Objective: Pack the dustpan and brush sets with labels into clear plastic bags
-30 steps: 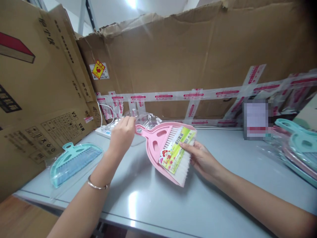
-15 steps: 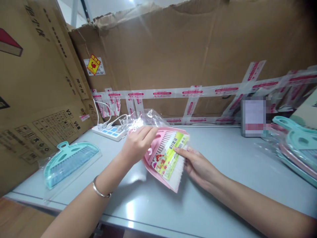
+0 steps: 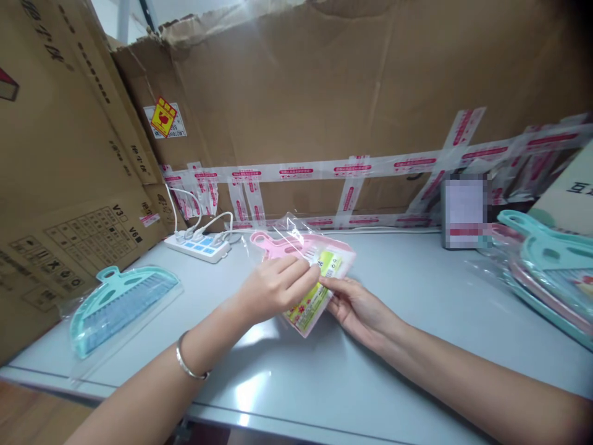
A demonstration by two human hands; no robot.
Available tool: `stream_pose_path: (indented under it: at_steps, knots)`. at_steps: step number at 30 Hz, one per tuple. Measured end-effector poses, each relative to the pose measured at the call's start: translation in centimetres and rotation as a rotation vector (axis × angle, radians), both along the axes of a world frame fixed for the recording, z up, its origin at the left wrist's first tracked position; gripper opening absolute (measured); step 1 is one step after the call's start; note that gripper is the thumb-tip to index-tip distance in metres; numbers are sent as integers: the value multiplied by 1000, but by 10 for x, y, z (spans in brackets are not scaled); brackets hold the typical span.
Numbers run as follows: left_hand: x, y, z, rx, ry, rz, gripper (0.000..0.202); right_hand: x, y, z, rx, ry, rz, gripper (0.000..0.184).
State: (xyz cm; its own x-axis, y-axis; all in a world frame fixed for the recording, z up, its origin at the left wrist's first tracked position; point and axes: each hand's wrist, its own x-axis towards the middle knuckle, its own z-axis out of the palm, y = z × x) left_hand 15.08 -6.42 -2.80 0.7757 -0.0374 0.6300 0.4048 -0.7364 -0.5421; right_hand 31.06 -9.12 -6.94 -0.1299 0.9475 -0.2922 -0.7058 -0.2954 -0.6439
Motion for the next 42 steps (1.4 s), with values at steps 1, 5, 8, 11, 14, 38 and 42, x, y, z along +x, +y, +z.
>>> stream_pose_path:
  at_steps: [1,5,8,11,14,38,42]
  knots:
    - [1,-2,0,8,30,-23,11,0,0,-1,9,14,-8,15]
    - [7,-7,-2,-29,64,-74,11,0,1,2,20,60,-75,15]
    - [6,-5,-7,-173,-71,-101,17,2,2,9,5,102,-144,23]
    - [-1,5,-10,-339,-521,-70,34,5,3,16,13,118,-201,28]
    - [-7,18,-10,-725,-1187,1,42,7,4,20,17,124,-251,29]
    - [26,-1,-42,-2014,-1169,-342,53,18,19,16,29,-96,-109,15]
    - [18,7,-34,-1979,-1169,-361,56,48,25,33,131,-310,150,5]
